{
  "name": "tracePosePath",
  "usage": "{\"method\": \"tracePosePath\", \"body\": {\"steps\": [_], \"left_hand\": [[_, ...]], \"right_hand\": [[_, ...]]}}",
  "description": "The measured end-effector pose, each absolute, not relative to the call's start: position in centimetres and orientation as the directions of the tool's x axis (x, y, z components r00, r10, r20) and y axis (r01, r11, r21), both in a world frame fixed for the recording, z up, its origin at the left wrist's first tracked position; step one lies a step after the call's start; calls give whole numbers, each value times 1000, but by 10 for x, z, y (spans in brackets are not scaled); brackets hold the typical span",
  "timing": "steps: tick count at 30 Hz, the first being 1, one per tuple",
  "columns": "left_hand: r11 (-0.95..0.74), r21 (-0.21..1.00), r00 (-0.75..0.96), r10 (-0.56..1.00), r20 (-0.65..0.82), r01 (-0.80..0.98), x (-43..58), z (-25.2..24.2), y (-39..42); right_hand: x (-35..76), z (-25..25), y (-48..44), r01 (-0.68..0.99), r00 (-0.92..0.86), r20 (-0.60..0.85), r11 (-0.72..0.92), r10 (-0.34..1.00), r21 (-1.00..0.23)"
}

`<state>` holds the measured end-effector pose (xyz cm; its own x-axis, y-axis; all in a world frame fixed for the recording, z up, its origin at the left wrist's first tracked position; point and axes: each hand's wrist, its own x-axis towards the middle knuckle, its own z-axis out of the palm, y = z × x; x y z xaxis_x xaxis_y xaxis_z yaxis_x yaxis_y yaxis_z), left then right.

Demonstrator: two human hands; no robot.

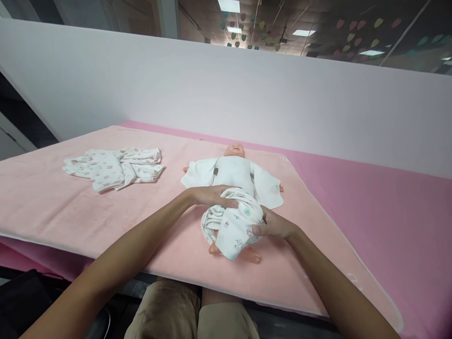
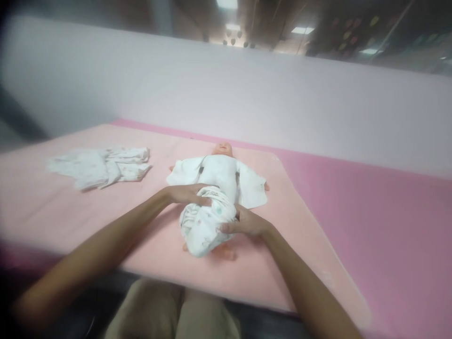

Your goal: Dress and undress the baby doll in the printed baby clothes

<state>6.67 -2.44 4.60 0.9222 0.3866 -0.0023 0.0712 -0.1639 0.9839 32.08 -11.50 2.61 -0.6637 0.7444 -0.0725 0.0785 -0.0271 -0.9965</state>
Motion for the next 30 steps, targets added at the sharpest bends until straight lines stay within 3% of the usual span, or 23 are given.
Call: {"method": "tracePosePath", "body": {"steps": [6,15,22,30], "left_hand": [[-122,986,955,285,-77,116,64,42,-17],[-83,995,929,369,-18,52,67,41,-21],[-64,997,966,259,-14,32,64,35,-14],[-176,984,975,221,30,10,66,38,-15]], "right_hand": [[318,17,-111,-50,-495,-31,-64,868,-997],[320,32,-117,224,-666,-191,-51,721,-973],[312,26,-117,-58,-511,-22,-60,860,-997],[302,17,-115,-264,-469,94,-38,878,-964]]}}
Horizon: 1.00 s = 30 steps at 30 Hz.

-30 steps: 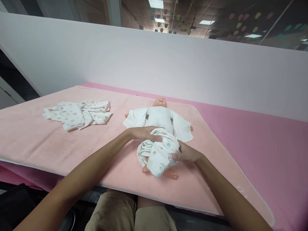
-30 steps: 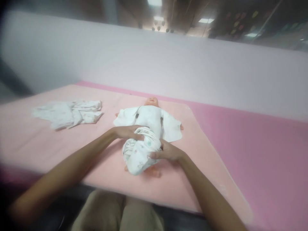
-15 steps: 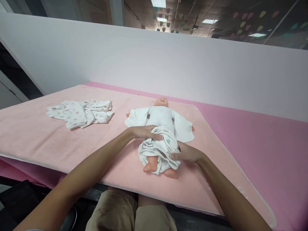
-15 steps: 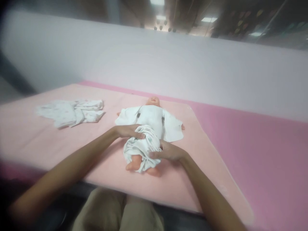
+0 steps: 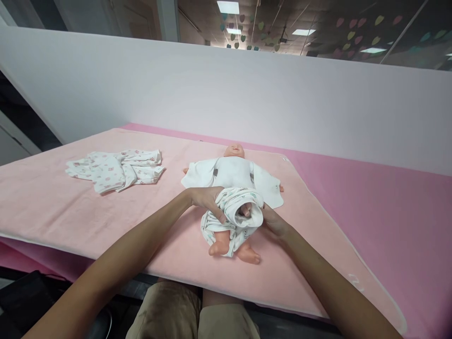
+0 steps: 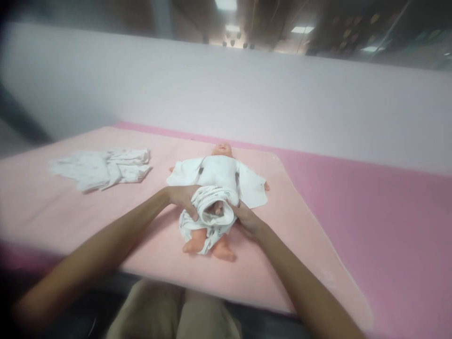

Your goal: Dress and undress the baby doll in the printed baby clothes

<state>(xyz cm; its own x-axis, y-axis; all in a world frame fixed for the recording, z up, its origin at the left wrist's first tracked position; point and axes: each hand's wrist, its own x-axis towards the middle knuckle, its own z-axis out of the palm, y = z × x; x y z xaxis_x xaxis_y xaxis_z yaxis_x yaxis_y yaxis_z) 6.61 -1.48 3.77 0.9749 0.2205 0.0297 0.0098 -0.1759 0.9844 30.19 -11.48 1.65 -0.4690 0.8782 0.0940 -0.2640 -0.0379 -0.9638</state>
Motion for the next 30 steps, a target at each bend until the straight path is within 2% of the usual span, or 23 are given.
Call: {"method": "tracePosePath", "body": {"steps": [3,7,14,19,21,25,30], "left_hand": [[-166,986,956,287,58,-11,68,36,-18],[-133,990,925,369,95,-48,68,30,-18],[-110,993,933,359,-6,49,65,30,-18],[-72,997,943,334,8,17,64,25,-11],[-89,996,955,295,25,1,64,23,-7],[-177,984,959,282,39,12,66,26,-7],[-153,988,944,331,19,33,68,28,-11]], "right_hand": [[305,18,-113,-198,-458,69,-27,886,-980],[309,23,-116,-127,-507,-22,-100,862,-987],[306,26,-123,-147,-536,-57,-159,842,-976],[299,23,-124,-329,-396,-14,-156,918,-931],[297,23,-123,-363,-406,10,-151,914,-919],[296,26,-122,-323,-466,40,-128,884,-938],[301,22,-120,-291,-493,11,-153,870,-945]]}}
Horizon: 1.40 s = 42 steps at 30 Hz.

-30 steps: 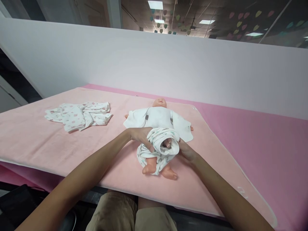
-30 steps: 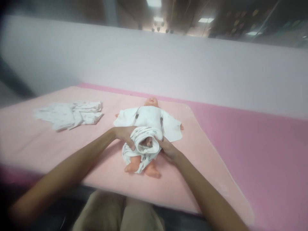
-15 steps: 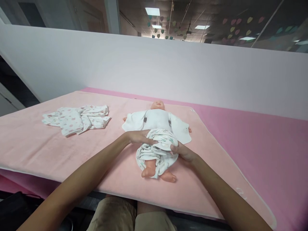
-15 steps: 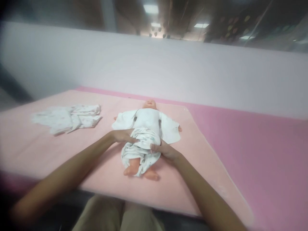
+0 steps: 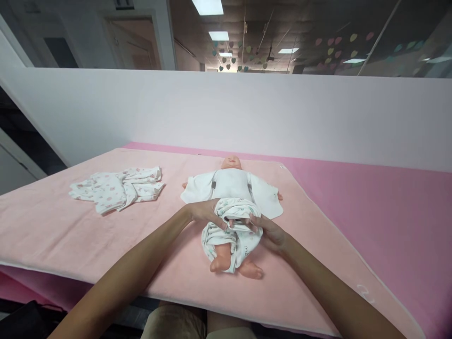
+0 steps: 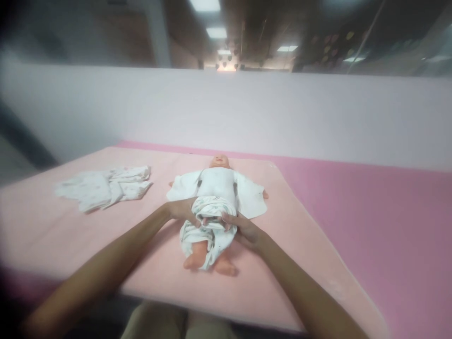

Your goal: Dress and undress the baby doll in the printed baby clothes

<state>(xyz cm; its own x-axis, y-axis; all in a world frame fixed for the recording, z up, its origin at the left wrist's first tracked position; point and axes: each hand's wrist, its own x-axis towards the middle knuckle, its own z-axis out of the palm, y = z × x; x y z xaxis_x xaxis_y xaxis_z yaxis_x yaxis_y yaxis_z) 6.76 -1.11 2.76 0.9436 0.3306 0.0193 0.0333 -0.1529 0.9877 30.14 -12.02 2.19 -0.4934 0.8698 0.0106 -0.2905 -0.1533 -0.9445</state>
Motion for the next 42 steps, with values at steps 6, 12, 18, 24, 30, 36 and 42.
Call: {"method": "tracePosePath", "body": {"steps": [6,12,18,24,30,36,42], "left_hand": [[-163,986,955,287,73,-26,68,26,-9],[-135,991,950,309,50,-9,69,28,-16],[-184,981,892,450,30,59,70,43,-39],[-364,908,851,525,18,206,75,63,-83],[-598,720,893,446,-66,351,73,61,-116],[-648,525,802,586,-119,552,90,60,-141],[-722,427,807,589,-33,544,102,45,-146]], "right_hand": [[307,32,-118,-226,-591,83,-66,802,-972],[298,42,-116,-46,-462,64,48,884,-998],[299,48,-122,285,-113,206,230,972,-931],[268,36,-201,415,168,179,95,969,-905],[231,-7,-275,401,382,101,-66,919,-914],[251,-23,-278,507,531,198,-122,824,-853],[257,-24,-270,647,457,305,-77,836,-759]]}}
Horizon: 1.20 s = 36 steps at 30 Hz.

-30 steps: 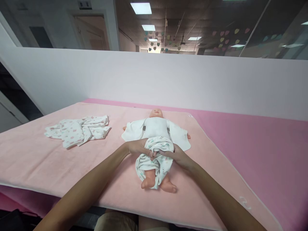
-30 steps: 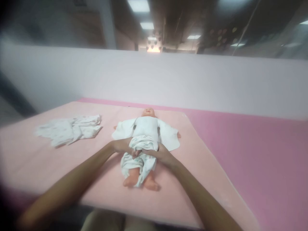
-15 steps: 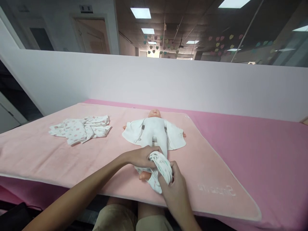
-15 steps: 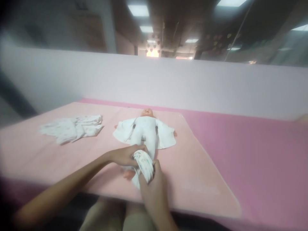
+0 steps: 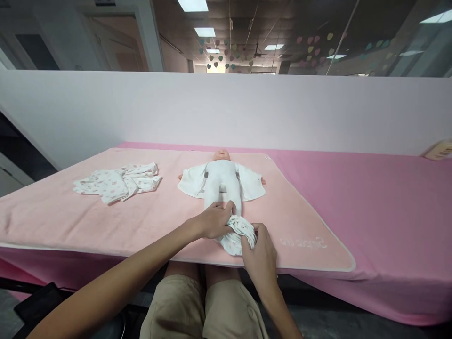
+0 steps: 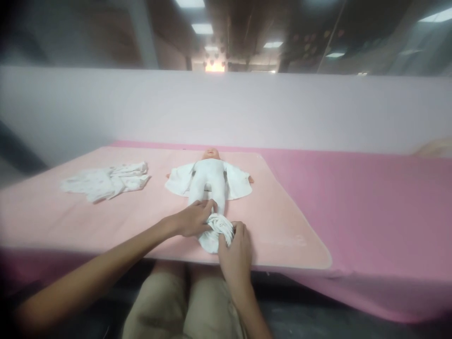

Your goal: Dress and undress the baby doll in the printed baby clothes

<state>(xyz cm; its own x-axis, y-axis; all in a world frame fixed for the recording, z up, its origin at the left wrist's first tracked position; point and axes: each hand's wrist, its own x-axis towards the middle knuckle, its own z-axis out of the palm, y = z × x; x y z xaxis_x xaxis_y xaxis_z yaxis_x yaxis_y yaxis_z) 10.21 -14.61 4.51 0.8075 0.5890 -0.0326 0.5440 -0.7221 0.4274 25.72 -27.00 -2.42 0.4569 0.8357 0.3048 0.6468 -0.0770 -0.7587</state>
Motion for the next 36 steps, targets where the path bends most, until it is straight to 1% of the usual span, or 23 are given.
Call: {"method": "tracePosePath", "body": {"steps": [2,4,7,10,13,16,19,22,26,28,30,31,34,36], "left_hand": [[-738,406,811,585,-14,540,102,41,-146],[-723,427,804,595,-14,543,101,39,-147],[-641,556,772,636,-1,529,96,43,-148],[-522,719,744,668,9,459,89,46,-148],[-366,860,741,671,-22,356,81,48,-147],[-281,914,734,679,-25,291,78,48,-145],[-269,927,730,684,-8,262,79,49,-144],[-243,930,723,690,-34,275,81,50,-145],[-325,886,713,701,-10,331,81,49,-147],[-342,877,715,699,-2,338,79,48,-147],[-302,904,719,695,-8,302,77,47,-145],[-276,919,714,700,-8,281,76,46,-144],[-226,950,668,743,24,217,73,41,-139],[-239,952,649,758,60,190,73,37,-137]], "right_hand": [[257,-23,-270,609,445,259,-78,857,-789],[258,-21,-269,519,452,192,-82,871,-851],[261,-19,-265,295,437,104,-34,894,-955],[262,-19,-257,98,377,64,29,924,-995],[264,-19,-247,-9,294,45,50,955,-999],[270,-16,-236,-70,197,35,50,980,-996],[278,-10,-227,-91,184,25,43,983,-995],[280,-4,-216,-121,191,-16,7,982,-993],[276,0,-203,-137,167,-103,-81,981,-987],[274,0,-200,-144,144,-102,-81,984,-986],[274,0,-202,-120,138,-38,-22,990,-993],[274,-1,-204,-84,140,24,36,990,-996],[278,-3,-212,85,90,232,224,969,-971],[285,-2,-212,197,23,297,287,954,-937]]}}
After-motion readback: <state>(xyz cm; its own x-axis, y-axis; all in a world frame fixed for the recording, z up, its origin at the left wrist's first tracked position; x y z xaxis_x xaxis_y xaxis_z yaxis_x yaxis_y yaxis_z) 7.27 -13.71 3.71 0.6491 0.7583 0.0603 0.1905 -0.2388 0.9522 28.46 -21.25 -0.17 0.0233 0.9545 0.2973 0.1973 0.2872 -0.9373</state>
